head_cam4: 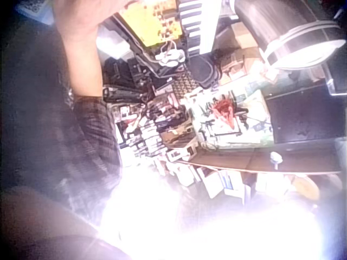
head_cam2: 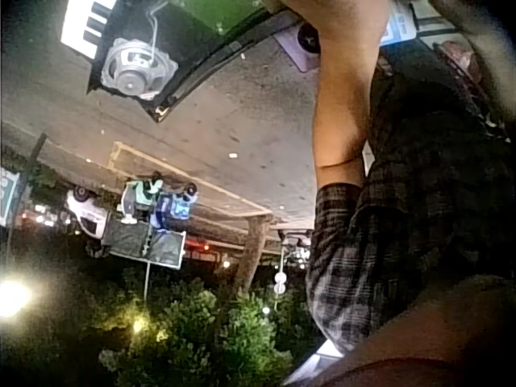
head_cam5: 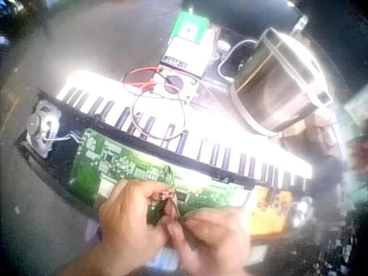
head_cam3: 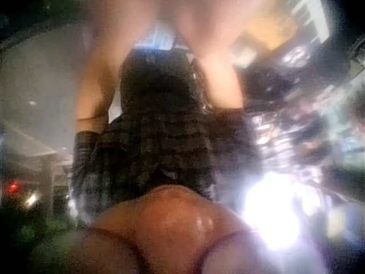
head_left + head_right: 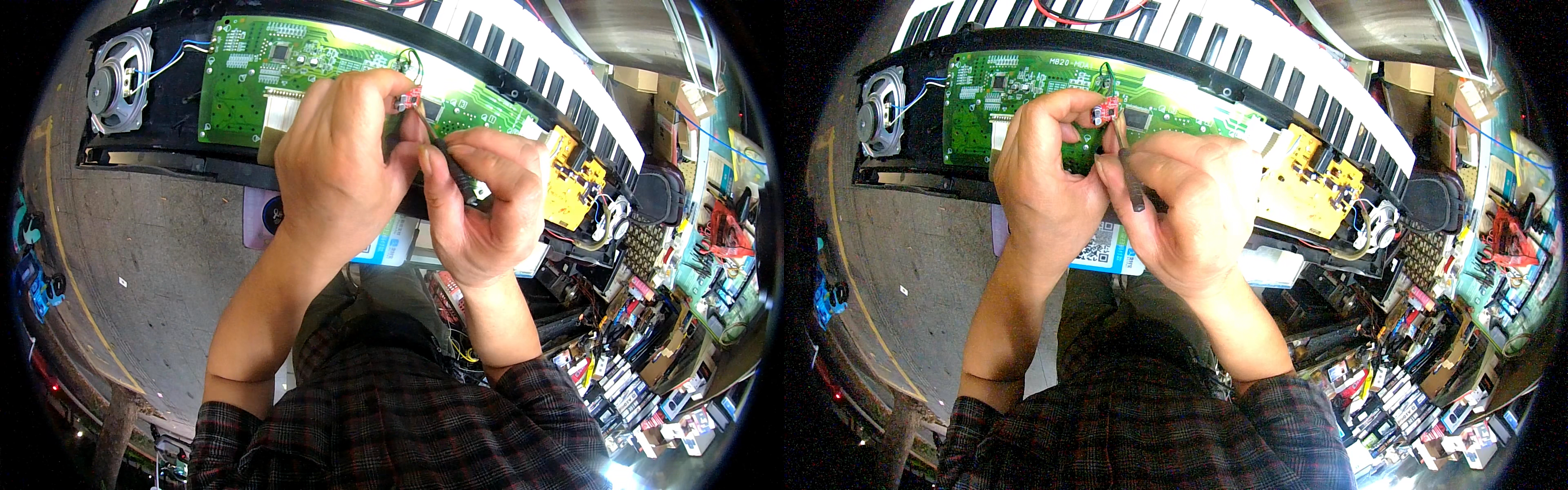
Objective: The person repairs an electronic keyboard by soldering a small component onto the circuit board. They use a soldering iron and solder wire to attach the component, then test the keyboard by pressing keys and using a multimeter to check the circuit.
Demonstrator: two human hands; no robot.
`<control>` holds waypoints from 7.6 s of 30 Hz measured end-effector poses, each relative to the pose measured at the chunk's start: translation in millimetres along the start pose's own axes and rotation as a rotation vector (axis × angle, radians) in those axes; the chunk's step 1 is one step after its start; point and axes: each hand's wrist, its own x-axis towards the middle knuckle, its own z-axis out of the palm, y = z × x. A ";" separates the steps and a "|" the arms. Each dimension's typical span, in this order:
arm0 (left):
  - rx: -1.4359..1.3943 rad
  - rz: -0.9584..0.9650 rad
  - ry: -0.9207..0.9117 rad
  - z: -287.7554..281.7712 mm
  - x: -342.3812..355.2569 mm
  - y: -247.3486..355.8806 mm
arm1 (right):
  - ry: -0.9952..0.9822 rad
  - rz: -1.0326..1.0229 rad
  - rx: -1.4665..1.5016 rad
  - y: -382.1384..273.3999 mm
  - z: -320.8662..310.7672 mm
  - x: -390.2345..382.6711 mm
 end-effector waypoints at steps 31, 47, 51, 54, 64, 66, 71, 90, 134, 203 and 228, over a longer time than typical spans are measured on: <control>0.053 -0.018 -0.049 -15.6 0.8 13.3 | -0.310 0.144 0.297 -49.9 -69.7 -36.3; 0.109 -0.124 -0.543 -85.3 -169.1 29.1 | -0.465 0.351 0.054 -19.6 -78.6 -127.9; 0.109 -0.075 -0.582 -75.4 -161.5 22.9 | -0.428 0.344 -0.028 -13.3 -64.5 -125.9; 0.121 0.031 -0.595 -68.8 -140.7 7.1 | -0.423 0.356 -0.067 -10.2 -61.3 -131.2; 0.189 0.192 -0.545 -63.0 -109.9 -30.3 | -0.364 0.347 -0.033 -6.7 -67.2 -135.9; 0.201 0.244 -0.616 -63.4 -106.3 -32.0 | -0.386 0.342 -0.023 -5.2 -75.8 -137.2; 0.269 0.252 -0.610 -58.3 -102.6 -32.8 | -0.404 0.336 -0.037 3.5 -90.6 -146.0; 0.303 0.232 -0.499 -49.6 -107.3 -36.6 | -0.518 0.393 -0.168 7.7 -76.3 -143.1; -0.764 -1.095 0.331 -128.4 -49.5 -48.7 | 0.320 1.589 1.200 7.0 -154.6 -117.8; 0.632 0.370 -0.236 -195.7 27.2 -45.8 | -0.651 0.059 -0.307 36.9 -233.1 -10.7; 0.718 0.106 -0.767 -200.9 44.8 -32.7 | -0.708 0.111 -0.293 57.6 -210.8 -50.2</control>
